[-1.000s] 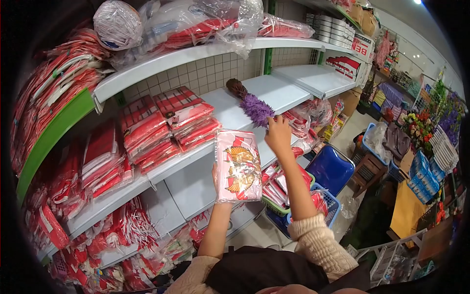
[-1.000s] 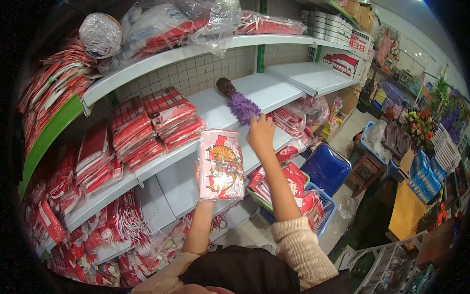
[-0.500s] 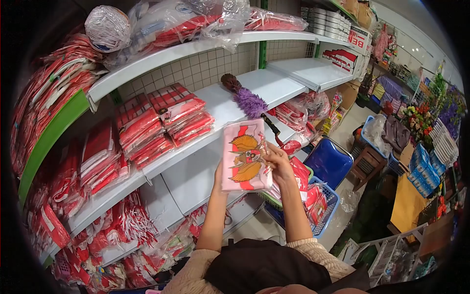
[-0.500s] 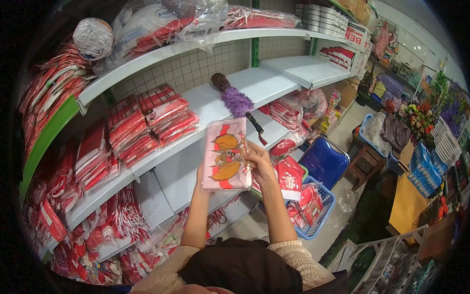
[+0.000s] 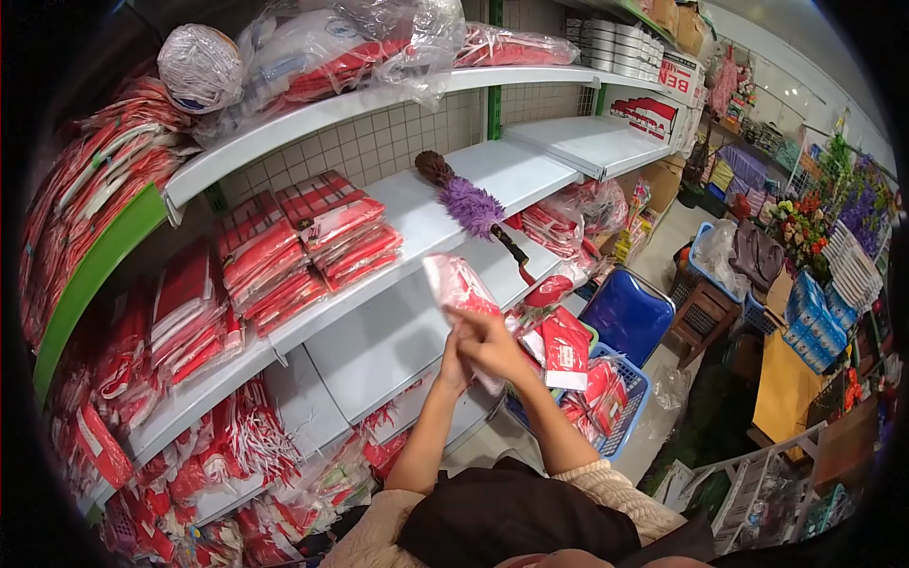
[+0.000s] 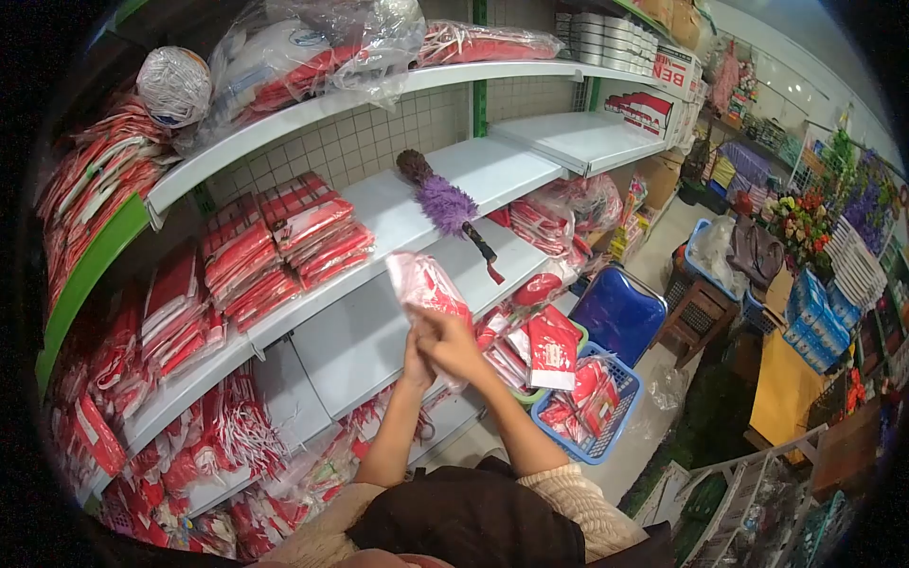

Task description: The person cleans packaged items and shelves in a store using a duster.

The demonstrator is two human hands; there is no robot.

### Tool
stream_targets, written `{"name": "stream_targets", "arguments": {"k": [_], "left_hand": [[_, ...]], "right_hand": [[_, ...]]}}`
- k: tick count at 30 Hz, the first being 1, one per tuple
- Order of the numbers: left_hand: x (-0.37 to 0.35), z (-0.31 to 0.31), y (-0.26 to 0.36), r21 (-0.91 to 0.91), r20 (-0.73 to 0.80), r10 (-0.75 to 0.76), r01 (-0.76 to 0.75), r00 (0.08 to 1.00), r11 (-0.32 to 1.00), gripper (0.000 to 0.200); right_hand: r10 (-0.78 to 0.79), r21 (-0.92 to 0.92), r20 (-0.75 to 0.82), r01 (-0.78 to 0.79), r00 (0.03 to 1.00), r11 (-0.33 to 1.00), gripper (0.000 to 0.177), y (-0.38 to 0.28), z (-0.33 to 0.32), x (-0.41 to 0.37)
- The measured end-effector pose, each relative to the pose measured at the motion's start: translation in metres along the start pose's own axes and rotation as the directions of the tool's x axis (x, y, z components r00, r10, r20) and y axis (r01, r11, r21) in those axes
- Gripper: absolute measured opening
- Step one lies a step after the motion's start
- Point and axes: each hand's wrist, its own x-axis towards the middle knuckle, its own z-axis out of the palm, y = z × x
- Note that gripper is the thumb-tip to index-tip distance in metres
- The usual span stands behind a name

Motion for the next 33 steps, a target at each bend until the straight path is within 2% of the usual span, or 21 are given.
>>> {"name": "stream_targets", "arguments": {"k": [1,5,6,7,8,9,10,12,15,18,20,21,22,23,24,25,26,27,29,31,33], "left_hand": [[-0.004,0.001,-0.001,-0.049,-0.042,0.046,-0.048,0.998,0.998,0.059],[0.003,-0.033,-0.002,-0.533,0.102,-0.007,0.061,0.995,0.844,0.056],[0.0,-0.031,0.003,-0.527,0.012,-0.05,0.049,0.999,0.848,0.067],[-0.002,-0.013,0.016,-0.512,-0.078,-0.03,-0.014,0.997,0.859,0.068],[-0.006,-0.003,0.025,-0.526,-0.042,0.003,-0.025,0.999,0.85,0.068],[-0.01,0.007,0.035,-0.54,-0.006,0.036,-0.033,0.999,0.841,0.068],[-0.012,0.012,0.043,-0.549,0.014,0.052,-0.036,0.999,0.835,0.068],[-0.014,0.012,0.049,-0.554,0.023,0.052,-0.03,0.998,0.832,0.067],[-0.013,0.005,0.054,-0.557,0.01,0.044,-0.031,0.999,0.83,0.067],[-0.013,0.001,0.056,-0.556,0.006,0.039,-0.03,0.999,0.83,0.066],[-0.015,0.0,0.057,-0.556,0.002,0.038,-0.031,0.999,0.831,0.066],[-0.015,-0.002,0.057,-0.555,-0.001,0.036,-0.031,0.999,0.832,0.066],[-0.015,-0.002,0.057,-0.557,-0.001,0.035,-0.029,0.999,0.83,0.065],[-0.016,-0.003,0.057,-0.556,-0.001,0.034,-0.028,0.999,0.831,0.065],[-0.016,-0.003,0.057,-0.556,-0.003,0.032,-0.028,0.999,0.831,0.065],[-0.016,-0.003,0.057,-0.554,-0.002,0.028,-0.024,1.0,0.832,0.065],[-0.016,-0.004,0.057,-0.558,-0.001,0.023,-0.02,1.0,0.83,0.065],[-0.014,-0.005,0.057,-0.557,-0.001,0.021,-0.018,1.0,0.831,0.064],[-0.013,-0.006,0.057,-0.557,-0.004,0.018,-0.017,1.0,0.831,0.064],[-0.012,-0.005,0.057,-0.557,-0.002,0.016,-0.015,1.0,0.83,0.064],[-0.014,0.001,0.059,-0.559,0.008,-0.001,0.006,1.0,0.829,0.063]], "right_hand": [[-0.002,-0.004,0.077,0.002,0.997,1.0,0.051,0.003,0.008,0.001],[0.09,-0.214,0.159,-0.054,0.983,0.975,0.036,-0.005,0.01,0.005],[-0.052,-0.301,0.139,0.092,0.989,0.949,0.032,-0.005,0.006,0.009],[-0.011,-0.408,0.081,0.043,0.997,0.912,0.031,-0.012,-0.002,0.016],[-0.143,-0.628,-0.055,0.078,0.988,0.775,0.027,-0.014,-0.008,0.026],[-0.371,-0.706,-0.147,0.165,0.917,0.689,0.023,-0.009,-0.018,0.039],[-0.584,-0.853,-0.118,0.219,0.803,0.473,0.024,-0.008,-0.033,0.057],[-0.64,-0.952,-0.216,-0.013,0.737,0.307,0.03,-0.004,-0.054,0.087],[-0.506,-0.902,-0.335,-0.114,0.795,0.417,0.03,0.045,-0.085,0.124],[-0.169,-0.656,-0.314,-0.084,0.934,0.75,0.029,0.08,-0.096,0.123],[-0.301,-0.755,-0.293,-0.027,0.908,0.656,0.028,0.095,-0.089,0.095],[-0.008,-0.461,-0.348,-0.164,0.938,0.872,0.027,0.094,-0.084,0.076],[0.168,-0.256,-0.269,-0.238,0.949,0.937,0.03,0.12,-0.088,0.065],[0.253,-0.111,-0.189,-0.277,0.949,0.955,0.033,0.14,-0.086,0.045],[0.36,0.125,-0.077,-0.349,0.93,0.929,0.035,0.119,-0.075,0.02],[0.385,0.22,-0.085,-0.36,0.919,0.907,0.035,0.125,-0.069,-0.001],[0.226,0.045,-0.076,-0.223,0.971,0.974,0.033,0.17,-0.078,-0.013],[0.386,0.074,-0.174,-0.379,0.906,0.922,0.027,0.159,-0.08,-0.03],[0.28,0.061,-0.446,-0.283,0.85,0.957,0.015,0.186,-0.096,-0.049],[0.045,-0.463,-0.589,-0.383,0.807,0.799,0.021,0.163,-0.113,-0.072],[-0.05,-0.646,-0.524,-0.358,0.85,0.674,0.024,0.154,-0.133,-0.093]]}}
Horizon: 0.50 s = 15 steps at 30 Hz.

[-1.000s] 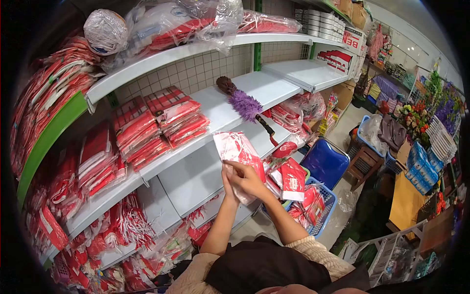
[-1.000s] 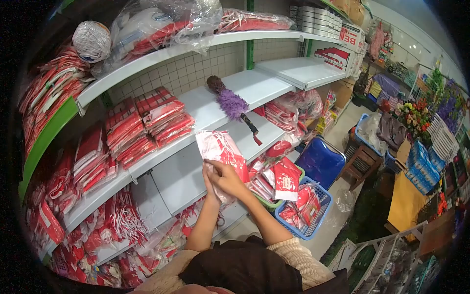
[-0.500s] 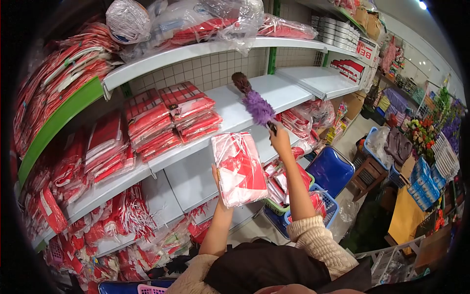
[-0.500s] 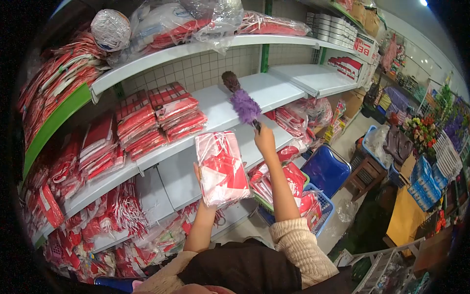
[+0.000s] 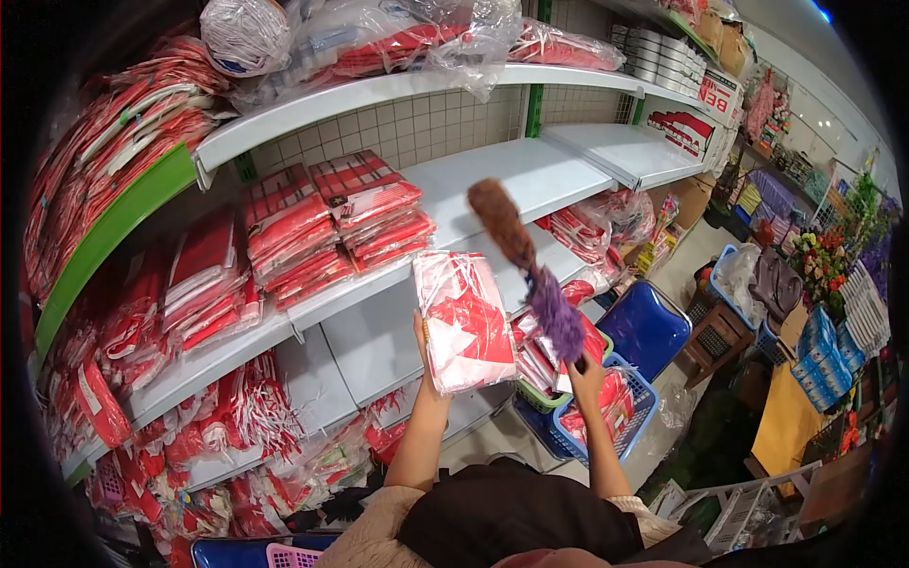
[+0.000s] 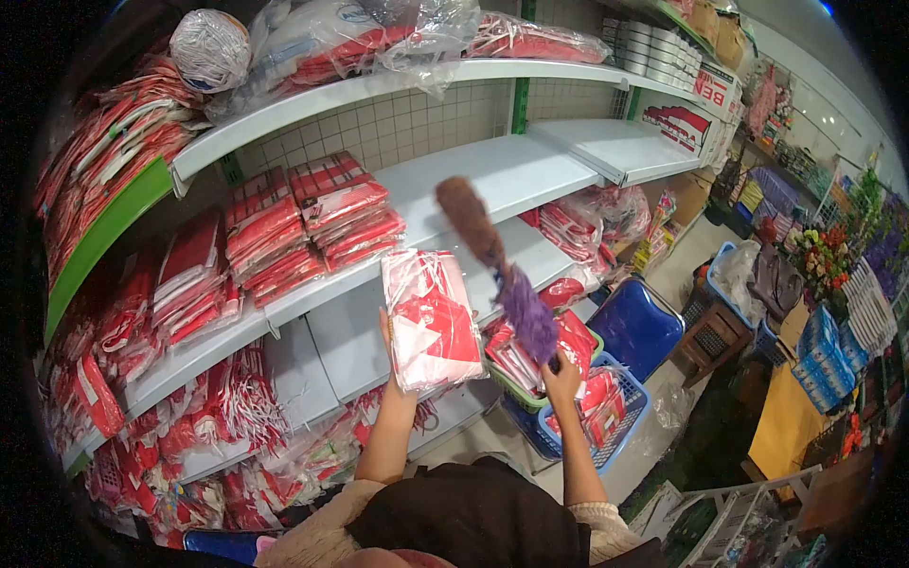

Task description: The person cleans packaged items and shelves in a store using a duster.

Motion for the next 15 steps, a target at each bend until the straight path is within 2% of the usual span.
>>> {"name": "stream_targets", "arguments": {"k": [3,4,5,6,7,8,9,12,15], "left_hand": [[0.001,-0.001,-0.005,-0.029,0.067,-0.071,0.073,0.995,0.997,0.063],[0.008,-0.027,-0.006,-0.063,0.208,-0.154,0.17,0.966,0.983,0.06],[0.014,-0.053,-0.008,-0.069,0.342,-0.233,0.271,0.91,0.96,0.057],[0.019,-0.071,-0.008,-0.066,0.473,-0.298,0.37,0.829,0.927,0.054],[0.012,-0.026,-0.006,-0.038,0.217,-0.179,0.191,0.96,0.981,0.051],[0.004,0.019,-0.005,0.039,-0.046,-0.016,0.018,0.999,0.999,0.05],[0.004,0.019,-0.006,0.026,-0.047,-0.013,0.014,0.999,1.0,0.051],[0.006,0.015,-0.006,-0.012,-0.046,0.004,-0.005,0.999,1.0,0.052],[0.009,0.008,-0.004,-0.05,-0.044,0.027,-0.029,0.999,0.998,0.054]], "right_hand": [[-0.263,-0.183,0.024,0.263,0.964,0.947,0.026,0.016,-0.035,-0.006],[-0.358,-0.225,0.043,0.358,0.933,0.906,0.026,0.021,-0.043,-0.005],[-0.387,-0.279,0.054,0.386,0.921,0.879,0.023,0.029,-0.046,-0.002],[-0.321,-0.32,0.055,0.321,0.946,0.891,0.021,0.036,-0.045,0.001],[-0.254,-0.361,0.052,0.255,0.966,0.897,0.019,0.042,-0.043,0.005],[-0.187,-0.4,0.046,0.19,0.981,0.896,0.018,0.046,-0.041,0.008],[-0.154,-0.401,0.032,0.154,0.988,0.903,0.015,0.031,-0.045,0.009],[-0.186,-0.494,-0.051,0.137,0.981,0.859,0.015,0.025,-0.048,0.011],[-0.297,-0.382,-0.011,0.27,0.955,0.884,0.014,0.039,-0.049,0.01]]}}
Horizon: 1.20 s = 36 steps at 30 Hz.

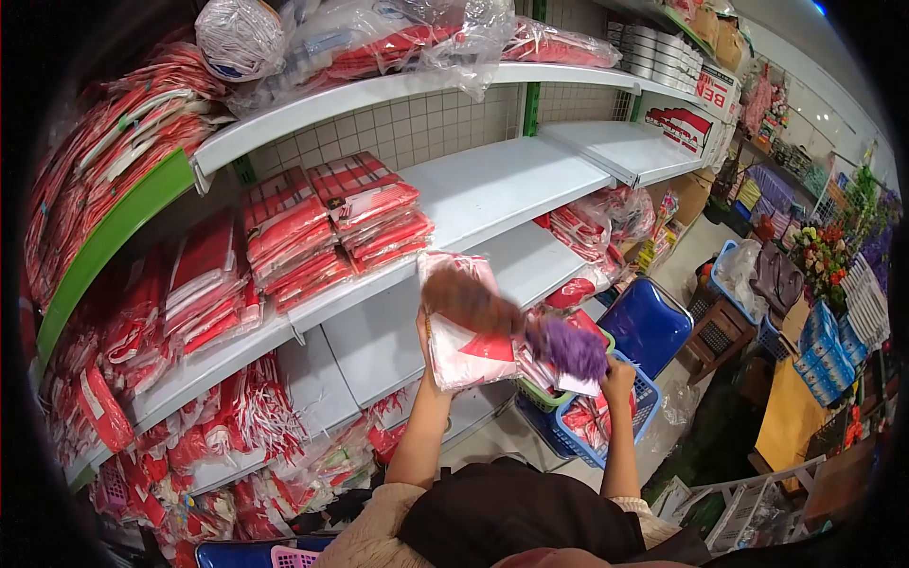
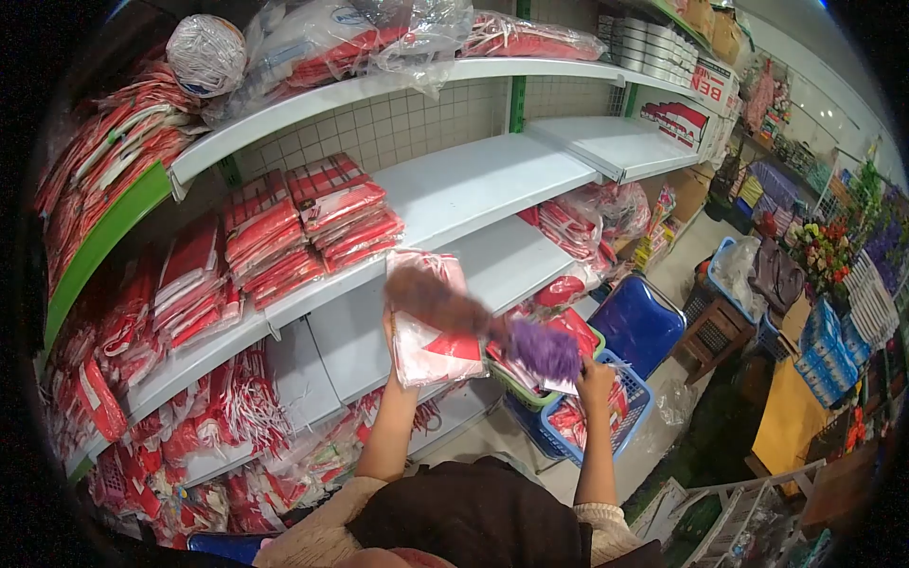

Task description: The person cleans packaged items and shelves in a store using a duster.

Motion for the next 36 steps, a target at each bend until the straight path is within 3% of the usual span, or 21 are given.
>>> {"name": "stream_targets", "arguments": {"k": [2,3,5,8,11,13,14,16,17,18,20,21,23,25,28,30,33,36], "left_hand": [[-0.001,-0.007,0.005,0.019,-0.004,-0.034,0.034,0.999,0.999,0.052],[-0.002,-0.013,0.007,0.027,-0.006,-0.051,0.051,0.999,0.998,0.051],[0.011,-0.053,0.007,0.078,0.084,0.072,-0.078,0.994,0.994,0.051],[0.003,-0.037,0.011,0.078,0.098,-0.002,-0.006,0.995,0.997,0.051],[-0.001,-0.019,0.013,0.08,0.116,-0.081,0.072,0.99,0.994,0.051],[0.009,-0.028,0.011,0.016,0.094,-0.013,0.011,0.996,1.0,0.051],[0.013,-0.042,0.015,-0.046,0.161,-0.074,0.083,0.984,0.996,0.048],[0.018,-0.072,0.03,-0.153,0.305,-0.177,0.231,0.936,0.961,0.043],[0.019,-0.08,0.03,-0.155,0.314,-0.166,0.223,0.935,0.962,0.043],[0.017,-0.077,0.031,-0.158,0.322,-0.155,0.214,0.934,0.964,0.043],[0.004,-0.027,0.019,-0.063,0.219,-0.014,0.029,0.976,0.998,0.048],[0.002,-0.023,0.025,0.053,0.302,-0.095,0.083,0.949,0.995,0.05],[-0.001,-0.011,0.024,0.098,0.067,-0.037,0.031,0.997,0.995,0.053],[0.0,-0.018,0.027,0.071,0.079,-0.045,0.039,0.996,0.997,0.054],[-0.004,-0.013,0.031,0.048,0.071,-0.055,0.051,0.996,0.998,0.055],[-0.007,-0.01,0.033,0.049,0.072,-0.047,0.044,0.996,0.998,0.054],[-0.007,-0.01,0.036,0.057,0.097,-0.025,0.02,0.995,0.998,0.052],[-0.009,-0.011,0.037,0.051,0.116,-0.006,0.0,0.993,0.999,0.05]], "right_hand": [[-0.131,0.043,-0.012,0.132,0.991,0.99,0.014,0.016,0.008,-0.005],[-0.101,0.023,-0.014,0.101,0.995,0.995,0.014,0.021,0.014,-0.005],[-0.039,-0.018,-0.019,0.038,0.999,0.999,0.023,0.026,0.023,-0.006],[0.105,-0.094,-0.069,-0.112,0.992,0.989,0.02,0.016,0.025,-0.002],[0.157,0.01,-0.092,-0.156,0.983,0.988,0.019,0.006,0.02,0.001],[0.002,0.061,-0.081,0.003,0.997,0.998,0.019,0.002,0.015,0.001],[-0.077,0.087,-0.08,0.084,0.994,0.993,0.02,0.0,0.013,0.002],[-0.147,0.078,-0.062,0.151,0.987,0.985,0.014,-0.006,0.012,0.005],[-0.182,0.074,-0.052,0.186,0.982,0.98,0.013,-0.01,0.013,0.007],[-0.106,0.04,-0.002,0.106,0.994,0.994,0.012,-0.014,0.015,0.009],[0.019,0.022,-0.013,-0.019,1.0,1.0,0.011,-0.021,0.022,0.017],[0.081,0.015,-0.019,-0.081,0.997,0.997,0.011,-0.025,0.023,0.024],[0.173,0.054,-0.002,-0.172,0.985,0.984,0.015,-0.032,0.025,0.043],[0.213,0.121,0.011,-0.213,0.977,0.97,0.02,-0.054,0.012,0.066],[0.148,0.271,-0.199,-0.091,0.969,0.958,0.02,-0.101,0.001,0.107],[-0.024,0.153,-0.222,0.059,0.975,0.986,0.029,-0.116,0.0,0.138],[-0.029,0.001,-0.095,0.029,0.995,1.0,0.035,-0.137,-0.002,0.182],[-0.014,-0.025,0.046,0.016,0.999,1.0,0.037,-0.162,-0.007,0.216]]}}
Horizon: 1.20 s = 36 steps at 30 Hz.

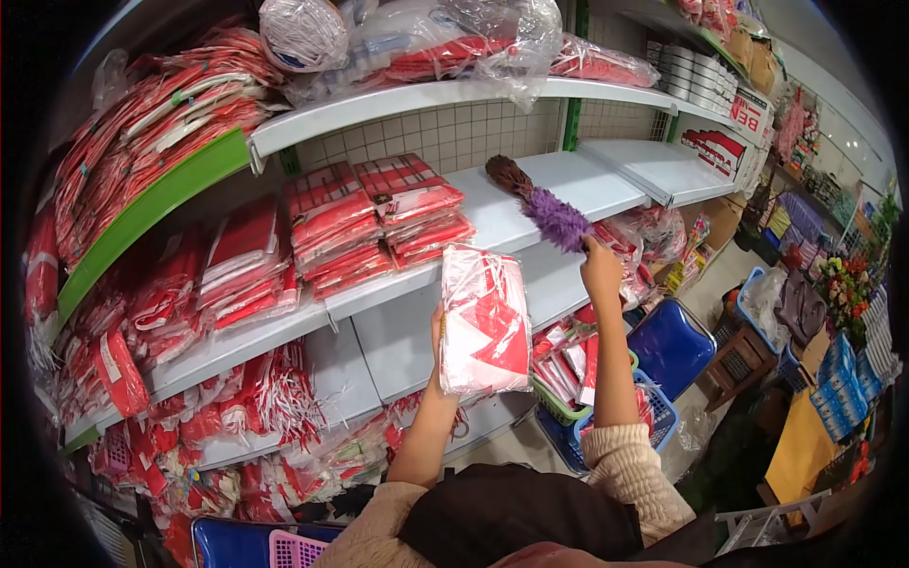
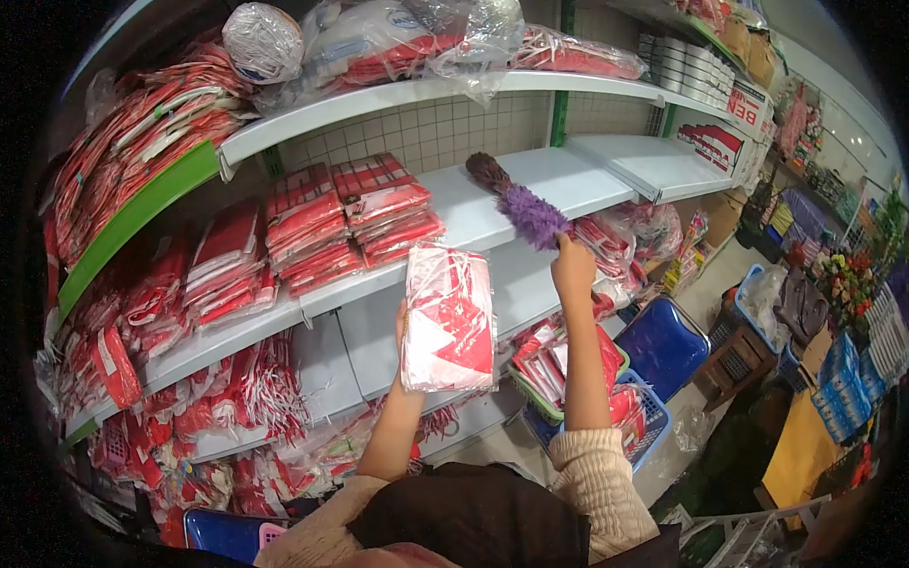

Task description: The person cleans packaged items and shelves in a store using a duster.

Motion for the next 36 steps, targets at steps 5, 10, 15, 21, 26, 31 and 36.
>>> {"name": "stream_targets", "arguments": {"k": [5,10,15,21,26,31,36], "left_hand": [[-0.003,0.01,0.003,0.018,0.004,0.069,-0.069,0.998,0.997,0.048],[-0.009,0.029,0.003,0.064,0.043,0.13,-0.133,0.991,0.989,0.051],[-0.011,0.016,-0.001,0.19,-0.001,0.21,-0.206,0.978,0.96,0.052],[-0.007,0.034,0.012,0.543,-0.084,0.233,-0.152,0.969,0.826,0.046],[0.002,0.08,0.047,0.877,0.234,0.291,-0.33,0.928,0.349,0.071],[0.036,0.109,0.098,0.856,0.457,0.411,-0.264,0.789,-0.444,0.085],[0.064,0.141,0.148,0.528,0.26,0.308,0.132,0.915,-0.839,0.078]], "right_hand": [[-0.25,0.059,-0.424,0.302,0.871,0.951,0.037,-0.037,-0.014,-0.008],[-0.089,0.814,0.059,0.004,0.994,0.581,0.039,-0.085,-0.017,-0.087],[-0.155,0.985,0.158,-0.166,0.975,-0.042,0.051,-0.088,0.03,-0.143],[-0.063,0.981,0.155,-0.161,0.986,-0.107,0.047,-0.091,-0.002,-0.12],[-0.092,0.999,-0.054,0.053,0.994,-0.014,0.044,-0.12,-0.007,-0.044],[-0.183,0.975,-0.165,0.188,0.969,0.115,0.04,-0.181,-0.012,0.055],[-0.346,0.91,0.026,0.121,0.938,0.396,0.055,-0.229,0.014,0.132]]}}
